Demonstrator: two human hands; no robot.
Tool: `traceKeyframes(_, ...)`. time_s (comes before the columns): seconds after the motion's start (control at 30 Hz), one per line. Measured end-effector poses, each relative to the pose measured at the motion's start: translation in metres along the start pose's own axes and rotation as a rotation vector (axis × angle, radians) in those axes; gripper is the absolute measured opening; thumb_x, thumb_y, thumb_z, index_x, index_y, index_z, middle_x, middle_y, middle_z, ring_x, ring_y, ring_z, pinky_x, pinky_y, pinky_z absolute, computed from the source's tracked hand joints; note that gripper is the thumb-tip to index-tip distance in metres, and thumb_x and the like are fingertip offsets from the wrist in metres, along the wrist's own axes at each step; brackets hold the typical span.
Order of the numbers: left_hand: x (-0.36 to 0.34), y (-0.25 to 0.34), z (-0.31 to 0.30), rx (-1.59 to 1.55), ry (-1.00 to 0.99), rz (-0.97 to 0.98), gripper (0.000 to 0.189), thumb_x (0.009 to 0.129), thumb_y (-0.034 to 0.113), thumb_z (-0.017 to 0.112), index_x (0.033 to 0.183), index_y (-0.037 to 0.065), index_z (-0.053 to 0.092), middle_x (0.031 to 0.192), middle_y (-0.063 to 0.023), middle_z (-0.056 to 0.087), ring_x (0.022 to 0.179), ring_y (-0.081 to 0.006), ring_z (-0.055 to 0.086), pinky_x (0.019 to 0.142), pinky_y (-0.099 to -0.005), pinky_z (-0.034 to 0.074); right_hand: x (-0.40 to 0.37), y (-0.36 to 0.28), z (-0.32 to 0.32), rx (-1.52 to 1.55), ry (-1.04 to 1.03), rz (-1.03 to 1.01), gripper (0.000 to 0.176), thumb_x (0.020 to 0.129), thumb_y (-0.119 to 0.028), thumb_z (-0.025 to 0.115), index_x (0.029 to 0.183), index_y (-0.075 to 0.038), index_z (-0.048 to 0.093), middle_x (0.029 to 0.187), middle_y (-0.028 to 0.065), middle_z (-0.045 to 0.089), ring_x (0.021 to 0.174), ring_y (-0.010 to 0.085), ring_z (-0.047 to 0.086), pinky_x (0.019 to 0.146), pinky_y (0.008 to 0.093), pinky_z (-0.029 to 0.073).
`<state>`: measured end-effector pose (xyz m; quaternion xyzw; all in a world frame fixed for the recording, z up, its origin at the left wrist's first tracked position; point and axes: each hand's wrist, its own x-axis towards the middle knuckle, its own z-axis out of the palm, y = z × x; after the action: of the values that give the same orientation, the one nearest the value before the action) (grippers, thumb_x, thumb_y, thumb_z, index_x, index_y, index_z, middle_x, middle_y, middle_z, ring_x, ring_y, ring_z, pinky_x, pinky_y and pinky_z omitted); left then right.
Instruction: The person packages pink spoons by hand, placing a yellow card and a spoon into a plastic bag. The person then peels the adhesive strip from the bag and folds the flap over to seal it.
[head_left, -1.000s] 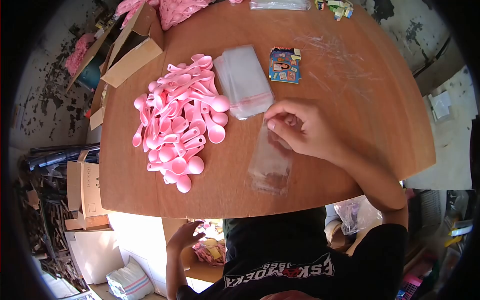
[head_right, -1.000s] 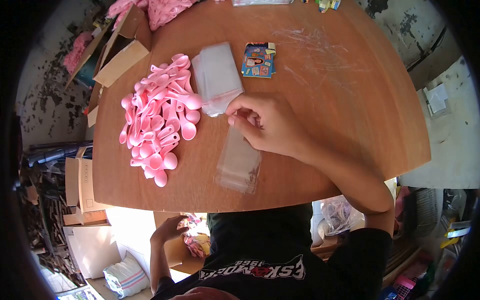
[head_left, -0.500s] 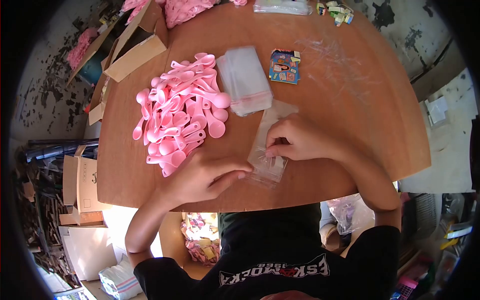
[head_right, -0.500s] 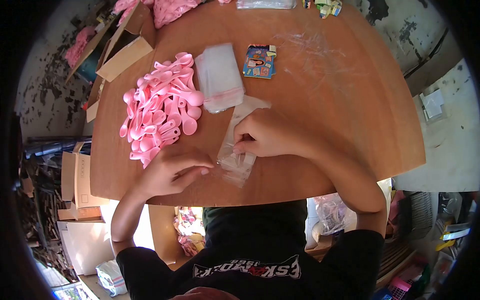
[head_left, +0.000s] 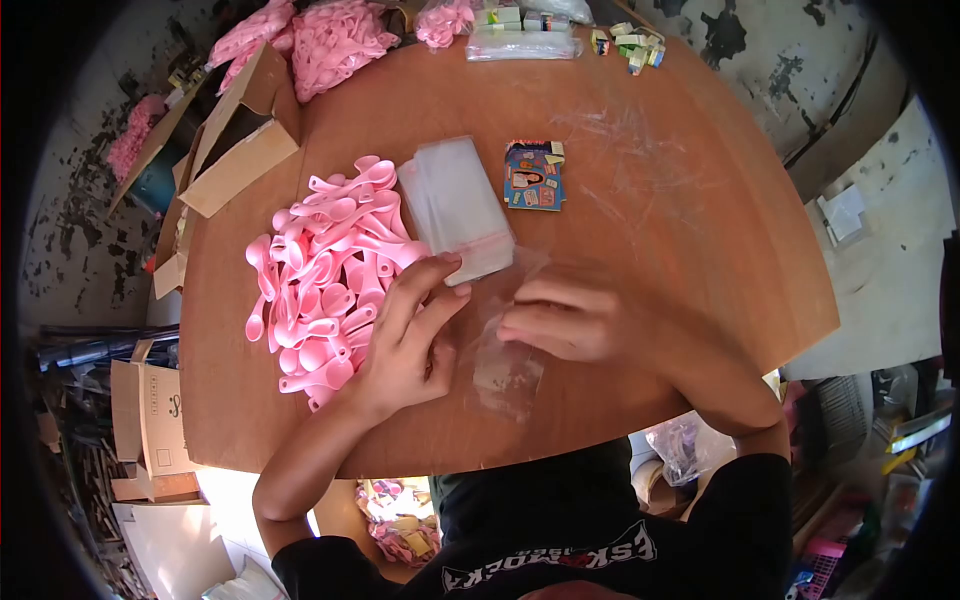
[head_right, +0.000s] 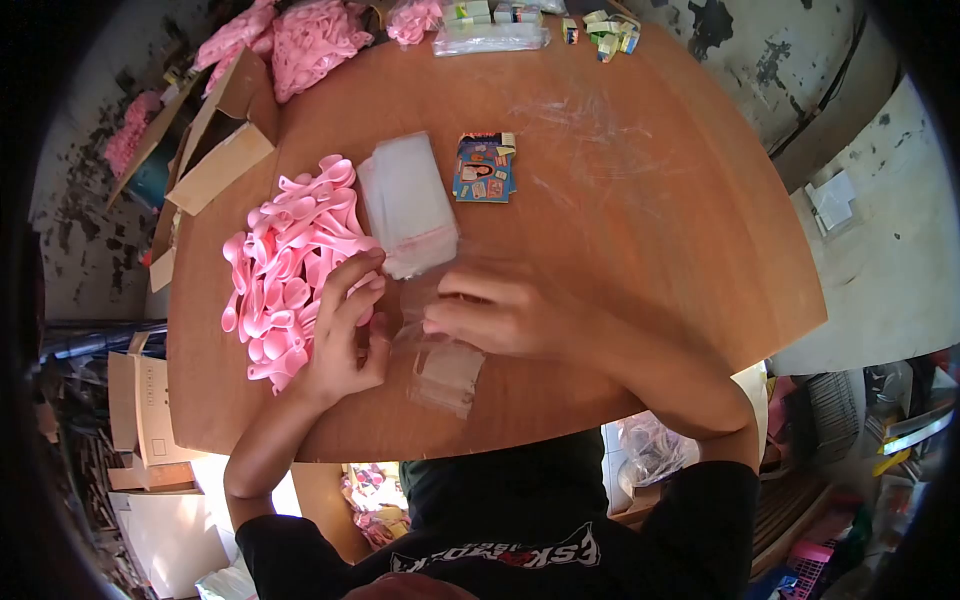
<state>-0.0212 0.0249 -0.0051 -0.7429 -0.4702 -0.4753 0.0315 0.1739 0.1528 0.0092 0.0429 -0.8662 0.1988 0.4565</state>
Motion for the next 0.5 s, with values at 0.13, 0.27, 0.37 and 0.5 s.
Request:
traceKeyframes(0.13, 0.001, 0.0, -0.01, 0.071, -0.167, 0.091, 0.058, 0.062, -0.006, 0.067, 0.118, 0.011, 0.062, 0.128, -0.012, 0.056, 0.128, -0.0339, 0.051, 0.115, -0.0519, 0.029, -0.001, -0.01, 0.008, -0.034, -0.177, -0.201, 0.017, 0.071, -0.015, 0.079, 0.084, -0.009, 0.069, 0.083, 0.0034, 0.059, 0.064, 0.0194, 0.057, 0.057, 0.0331, 0.047)
traceKeyframes(0.27, -0.001, 0.006, -0.008, 0.031, -0.171, 0.135, 0.038, 0.073, 0.002, 0.076, 0.107, 0.012, 0.064, 0.101, -0.0069, 0.069, 0.104, -0.026, 0.066, 0.11, -0.0523, 0.035, -0.002, -0.015, 0.011, 0.067, -0.165, -0.071, 0.016, 0.074, -0.016, 0.079, 0.087, -0.01, 0.071, 0.083, 0.0028, 0.062, 0.068, 0.0197, 0.06, 0.06, 0.0315, 0.048)
traceKeyframes(0.37, -0.01, -0.007, -0.007, -0.047, -0.131, 0.108, 0.03, 0.074, 0.002, 0.076, 0.102, 0.01, 0.066, 0.091, -0.0058, 0.07, 0.091, -0.0242, 0.068, 0.102, -0.0489, 0.041, 0.001, -0.01, 0.011, 0.148, -0.15, 0.051, 0.015, 0.078, -0.015, 0.078, 0.089, -0.008, 0.071, 0.083, 0.0049, 0.064, 0.07, 0.0212, 0.062, 0.063, 0.0317, 0.05)
traceKeyframes(0.5, -0.008, -0.009, -0.013, -0.468, 0.022, -0.236, 0.012, 0.078, -0.003, 0.072, 0.086, 0.004, 0.068, 0.083, -0.0056, 0.068, 0.083, -0.0183, 0.067, 0.082, -0.0363, 0.051, 0.006, 0.009, 0.001, 0.048, -0.022, 0.497, 0.023, 0.08, -0.01, 0.075, 0.101, -0.002, 0.069, 0.094, 0.0116, 0.067, 0.08, 0.0281, 0.065, 0.071, 0.0346, 0.052)
